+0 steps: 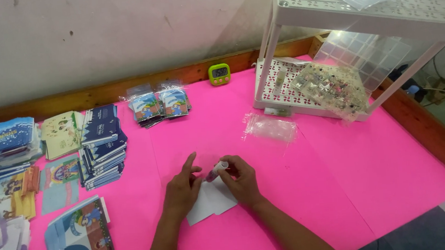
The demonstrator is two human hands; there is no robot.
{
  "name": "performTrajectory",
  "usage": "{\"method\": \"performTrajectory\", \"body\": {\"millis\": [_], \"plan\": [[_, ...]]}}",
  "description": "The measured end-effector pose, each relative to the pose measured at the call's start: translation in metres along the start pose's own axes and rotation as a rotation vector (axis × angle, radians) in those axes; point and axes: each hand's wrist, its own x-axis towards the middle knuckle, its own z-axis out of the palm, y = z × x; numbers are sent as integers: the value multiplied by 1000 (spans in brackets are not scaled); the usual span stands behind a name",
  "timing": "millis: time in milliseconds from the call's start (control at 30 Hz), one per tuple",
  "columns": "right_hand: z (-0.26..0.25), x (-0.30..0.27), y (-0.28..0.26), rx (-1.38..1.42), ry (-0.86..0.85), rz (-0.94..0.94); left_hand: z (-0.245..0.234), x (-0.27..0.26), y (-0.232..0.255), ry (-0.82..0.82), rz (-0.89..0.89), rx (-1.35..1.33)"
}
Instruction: Packaging individual cards into plastic sleeves and bags using an applicator tool.
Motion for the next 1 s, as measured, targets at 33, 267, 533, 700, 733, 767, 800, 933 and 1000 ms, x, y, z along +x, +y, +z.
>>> {"method": "performTrajectory", "body": {"millis": [33, 267, 533, 700, 733, 767, 800, 933, 1000], "plan": [[1, 0, 3, 1, 2, -1, 0, 1, 0, 0, 2, 1], [21, 3, -20, -63, -67, -134, 14, 8, -30, -9, -48, 36], [37, 11, -25, -328, -128, -374, 15, 8, -30, 8, 13, 43], [26, 20, -17, -459, -138, -452, 19, 9, -38, -17, -7, 50], [23, 21, -18, -459, -140, -453, 18, 9, -37, -16, -8, 50], [21, 22, -18, -449, -129, -438, 17, 9, -37, -25, -18, 46], [18, 25, -19, -440, -117, -426, 16, 10, -36, -32, -27, 41], [9, 28, -16, -407, -108, -398, 19, 10, -40, -39, -27, 70], [3, 30, -20, -382, -109, -358, 14, 9, -34, -49, -7, 54]]}}
